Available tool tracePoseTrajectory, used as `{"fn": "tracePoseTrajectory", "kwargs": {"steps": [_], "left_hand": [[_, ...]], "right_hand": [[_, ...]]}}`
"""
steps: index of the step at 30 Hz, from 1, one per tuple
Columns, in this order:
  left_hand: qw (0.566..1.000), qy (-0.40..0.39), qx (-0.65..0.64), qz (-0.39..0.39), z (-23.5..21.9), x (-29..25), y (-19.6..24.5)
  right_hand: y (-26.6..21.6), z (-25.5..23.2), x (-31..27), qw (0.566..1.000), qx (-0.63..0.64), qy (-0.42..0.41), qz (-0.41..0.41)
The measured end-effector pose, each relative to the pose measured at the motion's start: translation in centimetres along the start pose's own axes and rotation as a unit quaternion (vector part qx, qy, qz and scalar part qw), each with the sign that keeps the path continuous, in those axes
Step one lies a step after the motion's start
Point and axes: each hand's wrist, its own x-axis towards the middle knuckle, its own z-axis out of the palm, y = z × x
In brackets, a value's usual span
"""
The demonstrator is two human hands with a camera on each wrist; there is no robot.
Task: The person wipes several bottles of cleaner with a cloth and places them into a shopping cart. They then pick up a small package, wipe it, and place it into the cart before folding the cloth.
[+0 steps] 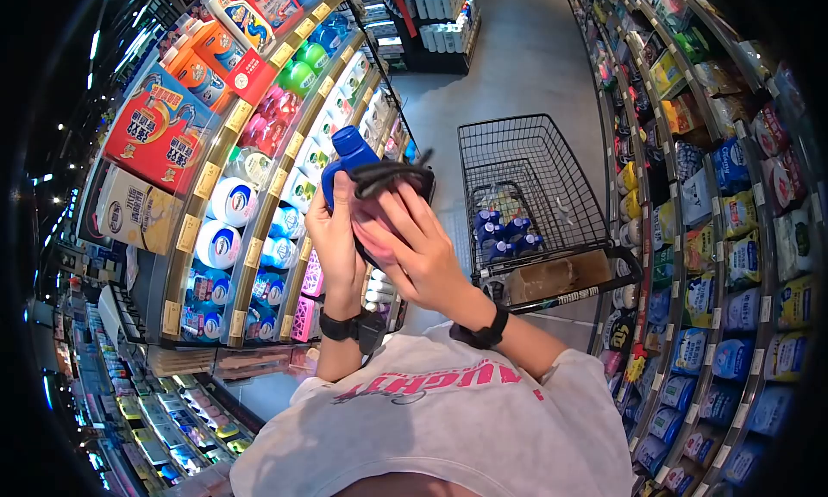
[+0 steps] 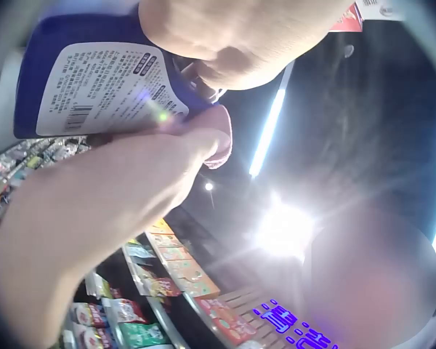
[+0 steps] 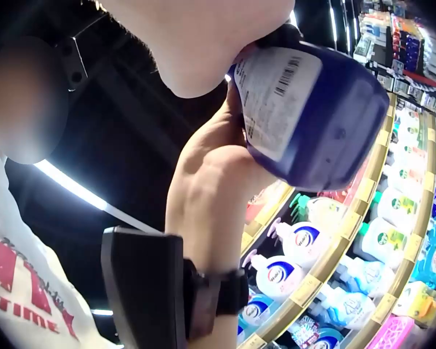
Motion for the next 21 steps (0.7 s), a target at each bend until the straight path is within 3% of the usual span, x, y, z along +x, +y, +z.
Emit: {"fn": "tracePoseTrajectory", "kwargs": {"steps": [1, 2, 4, 5, 7, 9, 12, 13, 15, 17, 21], "left_hand": [[0.999, -0.008, 0.034, 0.037, -0.5, 0.3, -0.5], [0.995, -0.016, 0.068, 0.072, -0.8, 0.4, -0.8], [0.998, -0.014, 0.041, 0.036, -0.2, -0.2, 0.0], [1.0, -0.015, 0.014, -0.001, 0.2, -0.5, 0.3], [0.999, -0.037, 0.017, -0.02, 0.4, -1.0, 0.3], [0.997, -0.062, 0.019, -0.038, 0.3, -1.4, -0.1], [0.984, -0.099, 0.128, 0.076, 0.0, -1.7, -0.6], [0.984, -0.098, 0.128, 0.077, 0.2, -2.0, -0.3], [0.977, -0.085, 0.15, 0.124, 0.6, -2.3, 0.2], [0.976, -0.084, 0.146, 0.139, 0.2, -2.2, 0.1], [0.969, -0.112, 0.148, 0.163, -0.3, -2.7, 0.3]], "right_hand": [[0.1, 0.3, -0.7, 1.0, 0.0, -0.001, -0.001], [0.3, 0.7, -1.6, 0.995, 0.069, 0.029, 0.067], [-0.4, 1.0, -0.2, 0.94, 0.261, 0.133, 0.176], [0.1, 1.0, -0.4, 0.94, 0.259, 0.134, 0.178], [1.0, 0.6, -0.8, 0.819, 0.442, 0.066, 0.359], [1.1, 0.1, 0.1, 0.808, 0.453, 0.102, 0.363], [1.0, -1.5, 1.6, 0.818, 0.459, 0.072, 0.338], [0.6, -1.8, 2.1, 0.819, 0.459, 0.072, 0.337], [-0.4, -2.2, 3.5, 0.796, 0.533, 0.131, 0.253], [-1.3, -4.1, 4.6, 0.798, 0.544, 0.118, 0.232], [-0.9, -5.4, 4.3, 0.838, 0.479, 0.107, 0.239]]}}
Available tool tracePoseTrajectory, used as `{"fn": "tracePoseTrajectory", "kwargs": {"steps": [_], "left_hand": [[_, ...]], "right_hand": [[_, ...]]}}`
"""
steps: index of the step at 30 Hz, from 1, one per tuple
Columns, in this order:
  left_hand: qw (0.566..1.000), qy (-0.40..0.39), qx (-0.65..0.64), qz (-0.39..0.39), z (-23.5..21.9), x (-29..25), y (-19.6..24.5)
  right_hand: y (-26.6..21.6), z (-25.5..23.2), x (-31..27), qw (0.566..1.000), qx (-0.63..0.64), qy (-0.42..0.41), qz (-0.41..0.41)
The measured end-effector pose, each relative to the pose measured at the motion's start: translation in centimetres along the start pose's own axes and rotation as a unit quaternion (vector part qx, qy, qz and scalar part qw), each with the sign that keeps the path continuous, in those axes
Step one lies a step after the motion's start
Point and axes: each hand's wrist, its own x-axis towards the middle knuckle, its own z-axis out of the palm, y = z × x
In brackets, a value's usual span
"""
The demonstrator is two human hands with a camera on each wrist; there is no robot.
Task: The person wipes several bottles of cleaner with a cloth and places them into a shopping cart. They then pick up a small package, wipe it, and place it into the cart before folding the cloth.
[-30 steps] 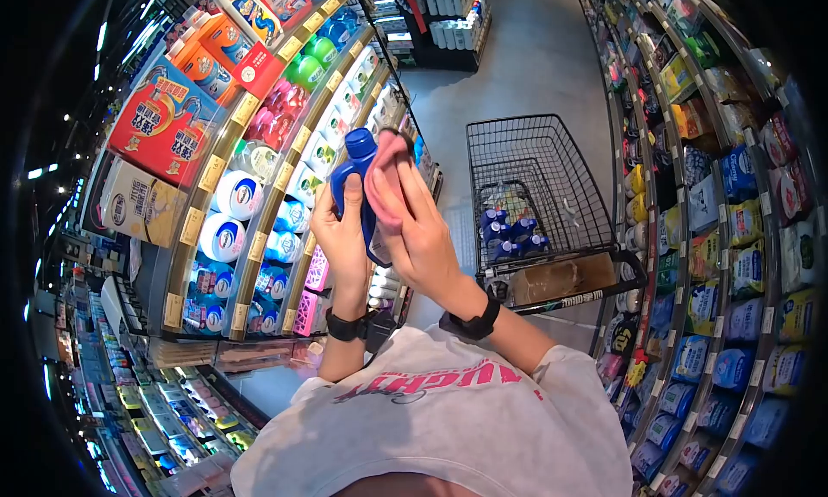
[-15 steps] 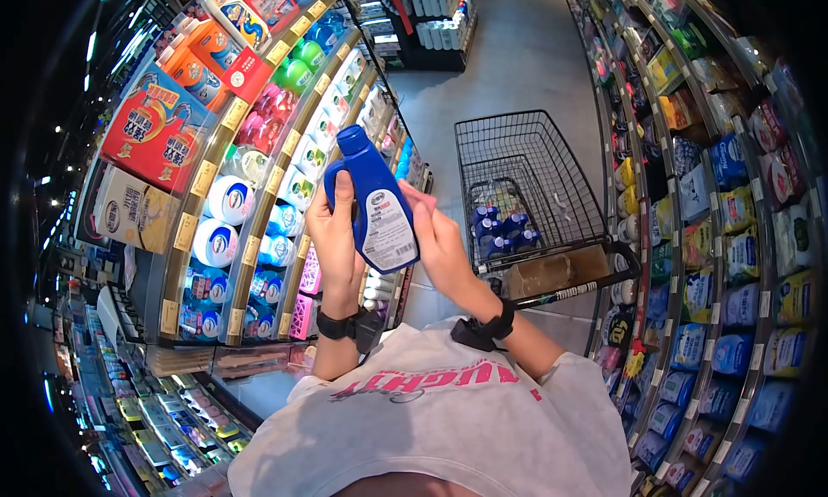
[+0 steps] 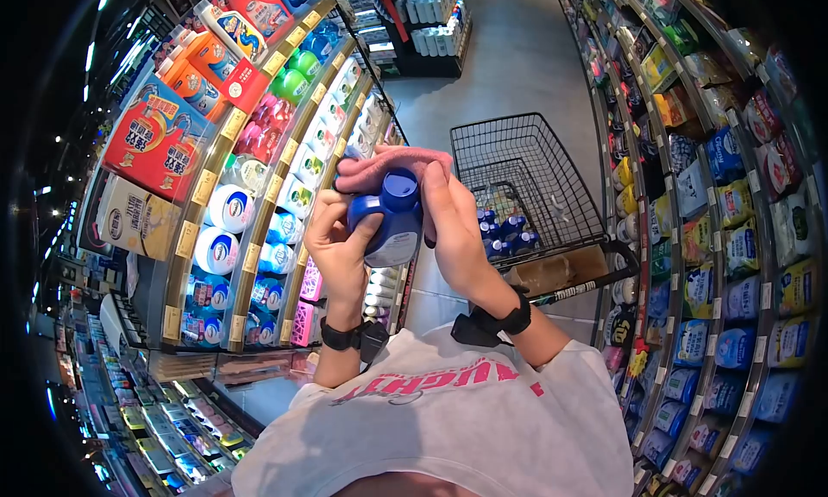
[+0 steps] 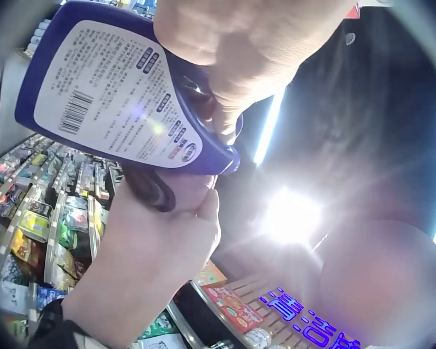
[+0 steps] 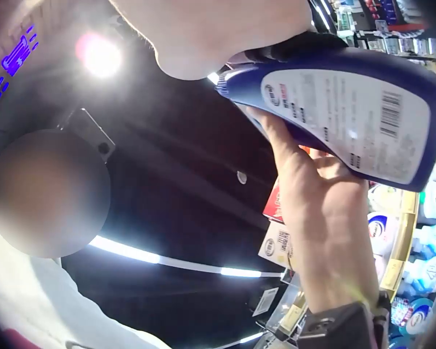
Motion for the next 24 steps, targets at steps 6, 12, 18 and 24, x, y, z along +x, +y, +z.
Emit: {"fn": "tracePoseTrajectory", "kwargs": {"steps": [6, 12, 18, 24], "left_hand": [[0.997, 0.015, -0.072, 0.008, 0.2, 0.0, 0.4], [0.974, 0.05, -0.189, -0.117, 0.1, 0.0, 0.5], [0.998, -0.006, -0.036, 0.045, 0.2, 0.1, 0.6], [0.983, 0.021, 0.178, 0.044, 0.6, 0.4, 2.5]], "right_hand": [[1.0, -0.8, -0.8, 0.995, -0.017, -0.011, 0.096], [1.8, -1.0, -2.0, 0.98, 0.002, -0.016, 0.197], [-0.5, -0.8, -2.6, 0.989, -0.011, 0.138, -0.044], [-1.4, -1.4, -1.4, 0.945, -0.266, 0.025, -0.186]]}}
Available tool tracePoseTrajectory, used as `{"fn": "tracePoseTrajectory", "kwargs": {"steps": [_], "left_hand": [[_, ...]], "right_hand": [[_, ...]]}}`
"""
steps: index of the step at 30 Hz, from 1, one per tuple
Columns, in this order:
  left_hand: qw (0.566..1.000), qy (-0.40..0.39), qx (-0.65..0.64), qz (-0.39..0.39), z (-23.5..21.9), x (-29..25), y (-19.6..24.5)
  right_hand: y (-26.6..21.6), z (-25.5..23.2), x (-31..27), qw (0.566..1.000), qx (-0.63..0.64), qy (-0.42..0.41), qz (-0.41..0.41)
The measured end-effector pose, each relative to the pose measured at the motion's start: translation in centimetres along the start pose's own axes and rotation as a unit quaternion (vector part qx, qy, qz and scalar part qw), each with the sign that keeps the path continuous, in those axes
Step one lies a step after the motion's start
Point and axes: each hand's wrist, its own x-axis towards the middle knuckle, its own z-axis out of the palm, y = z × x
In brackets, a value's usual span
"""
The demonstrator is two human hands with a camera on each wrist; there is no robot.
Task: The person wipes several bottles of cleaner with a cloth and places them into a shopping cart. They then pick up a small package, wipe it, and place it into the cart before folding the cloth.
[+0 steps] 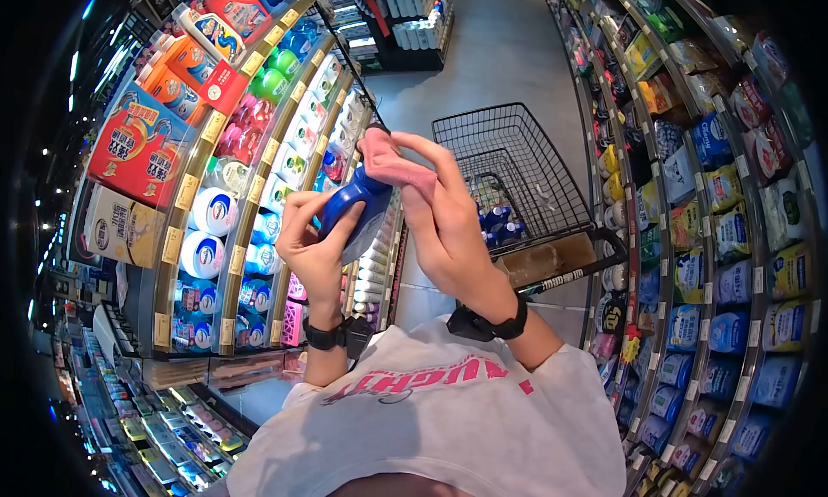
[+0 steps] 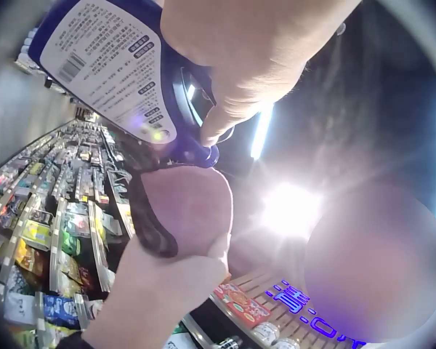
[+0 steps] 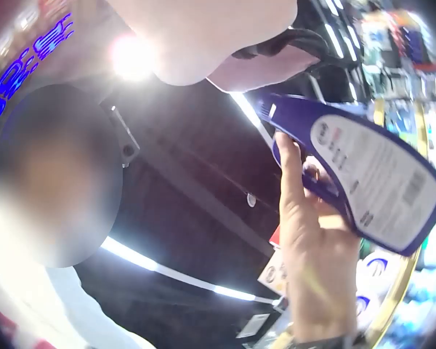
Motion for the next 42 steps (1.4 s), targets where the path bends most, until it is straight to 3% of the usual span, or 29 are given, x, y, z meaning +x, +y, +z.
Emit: {"fn": "tracePoseTrajectory", "kwargs": {"steps": [3, 5, 10, 13, 15, 16, 18, 19, 20, 22, 24, 26, 28, 30, 34, 38, 40, 41, 42], "left_hand": [[1.0, -0.001, 0.004, 0.021, -0.1, -0.2, -0.8], [0.999, -0.008, 0.017, 0.048, -0.3, -0.2, -0.9], [1.0, -0.008, 0.014, 0.011, -1.2, 0.4, 0.0], [0.998, -0.046, 0.017, 0.042, -2.2, 0.5, 0.0], [0.996, -0.08, 0.003, 0.047, -2.5, 0.5, 0.1], [0.996, -0.081, 0.004, 0.046, -2.6, 0.3, 0.1], [0.997, -0.068, -0.042, -0.013, -2.7, -0.1, -0.3], [0.997, -0.067, -0.042, -0.012, -2.8, -0.2, -0.6], [0.995, -0.065, -0.07, -0.024, -2.9, -0.3, -1.0], [0.993, -0.063, -0.098, -0.035, -3.0, -0.4, -1.2], [0.993, -0.073, -0.095, -0.009, -3.0, -0.5, -1.1], [0.993, -0.077, -0.093, -0.009, -2.9, -0.6, -1.0], [0.993, -0.079, -0.092, -0.007, -2.7, -0.6, -0.9], [0.992, -0.067, -0.101, -0.043, -2.6, -0.6, -0.6], [0.994, -0.064, -0.083, -0.028, -2.9, -0.4, -0.2], [0.995, -0.087, 0.003, 0.038, -3.4, -0.4, 0.3], [0.994, -0.091, 0.02, 0.058, -3.5, -0.6, 0.5], [0.994, -0.083, 0.024, 0.068, -3.4, -0.6, 0.3], [0.994, -0.08, 0.027, 0.066, -3.5, -0.6, 0.1]], "right_hand": [[0.6, 0.5, 0.0, 0.998, 0.032, -0.007, 0.046], [0.8, 0.3, 0.2, 0.999, -0.015, -0.018, 0.033], [1.3, 0.3, 0.9, 0.997, -0.052, -0.058, -0.026], [1.9, 0.1, 1.0, 0.996, 0.015, -0.077, -0.035], [2.3, 0.2, 0.7, 0.985, 0.149, -0.081, 0.02], [2.1, 0.1, 0.5, 0.985, 0.149, -0.081, 0.021], [1.4, -0.1, 0.2, 0.955, 0.225, 0.065, 0.183], [1.0, 0.2, 0.6, 0.944, 0.237, 0.129, 0.189], [1.1, 0.2, 0.5, 0.944, 0.237, 0.129, 0.189], [1.3, 0.3, 0.1, 0.913, 0.223, 0.255, 0.227], [0.5, 0.3, -0.1, 0.921, 0.206, 0.244, 0.224], [-0.2, 0.6, -0.3, 0.975, 0.161, 0.102, 0.114], [-0.2, 1.2, -0.9, 0.987, 0.137, 0.046, 0.077], [0.3, 1.3, -1.0, 0.997, -0.019, -0.024, -0.071], [0.3, 0.9, -0.5, 0.995, -0.042, -0.045, -0.083], [2.2, 0.8, -0.7, 0.994, -0.001, -0.061, -0.095], [3.1, 1.3, -0.6, 0.985, 0.155, -0.054, -0.049], [2.5, 2.5, -1.5, 0.951, 0.302, 0.02, 0.055], [1.8, 2.5, -1.6, 0.951, 0.305, 0.016, 0.057]]}}
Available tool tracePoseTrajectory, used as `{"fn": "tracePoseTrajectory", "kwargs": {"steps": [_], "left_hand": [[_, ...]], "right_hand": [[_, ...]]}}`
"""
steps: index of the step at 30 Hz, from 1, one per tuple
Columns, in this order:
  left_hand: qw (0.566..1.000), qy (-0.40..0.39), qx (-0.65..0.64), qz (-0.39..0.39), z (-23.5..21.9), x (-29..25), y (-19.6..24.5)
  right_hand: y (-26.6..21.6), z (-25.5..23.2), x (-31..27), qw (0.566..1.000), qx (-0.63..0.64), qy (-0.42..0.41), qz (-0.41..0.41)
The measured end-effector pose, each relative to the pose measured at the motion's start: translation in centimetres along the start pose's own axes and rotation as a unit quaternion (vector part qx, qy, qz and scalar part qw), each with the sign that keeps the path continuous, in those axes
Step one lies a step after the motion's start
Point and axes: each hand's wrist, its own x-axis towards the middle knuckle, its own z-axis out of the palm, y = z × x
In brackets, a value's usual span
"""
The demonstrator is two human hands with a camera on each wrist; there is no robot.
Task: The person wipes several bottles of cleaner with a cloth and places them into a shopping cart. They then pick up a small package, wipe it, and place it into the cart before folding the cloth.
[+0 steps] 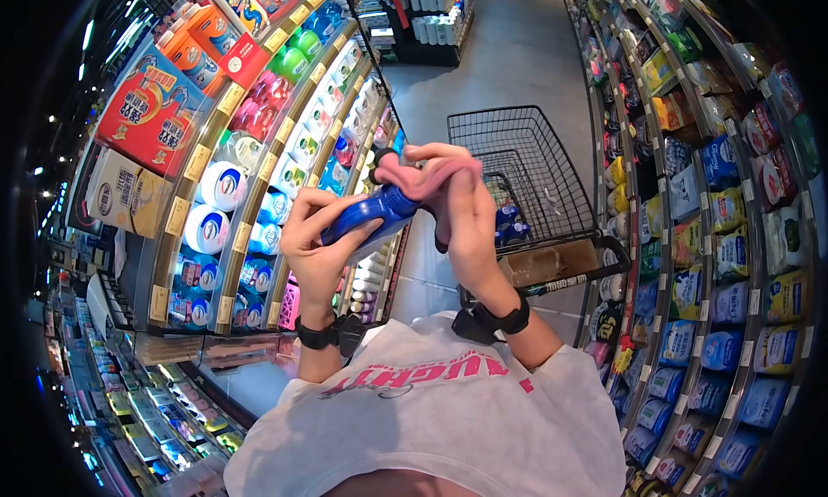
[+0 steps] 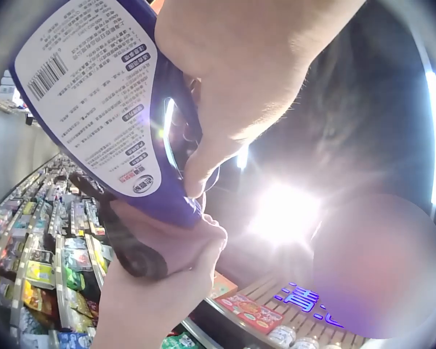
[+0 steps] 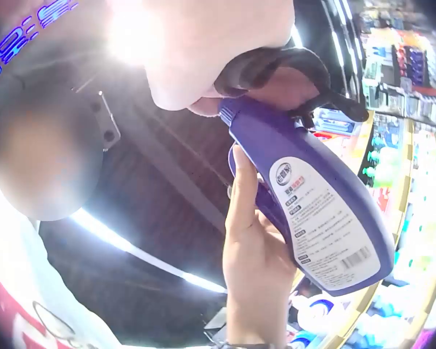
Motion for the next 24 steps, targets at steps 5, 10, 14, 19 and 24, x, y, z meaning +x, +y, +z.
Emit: {"fn": "tracePoseTrajectory", "kwargs": {"steps": [5, 10, 14, 19, 24], "left_hand": [[0.999, -0.011, -0.025, -0.045, -0.5, -0.4, 0.1], [0.998, 0.009, -0.042, -0.047, -0.7, -1.1, -0.8], [0.996, 0.039, -0.018, -0.08, -1.3, -1.1, -0.7], [0.989, 0.099, -0.065, -0.088, -2.0, -1.6, -2.6], [0.943, 0.086, -0.28, -0.157, -3.4, -2.2, -4.5]], "right_hand": [[0.0, 0.8, -0.7, 0.985, -0.089, 0.138, 0.045], [-1.2, 3.2, -0.7, 0.864, -0.476, -0.067, -0.151], [0.3, 3.6, -1.4, 0.882, -0.441, -0.073, -0.147], [1.1, 3.4, -3.4, 0.905, -0.393, -0.081, -0.139], [2.7, 3.1, -5.3, 0.971, -0.025, 0.128, 0.201]]}}
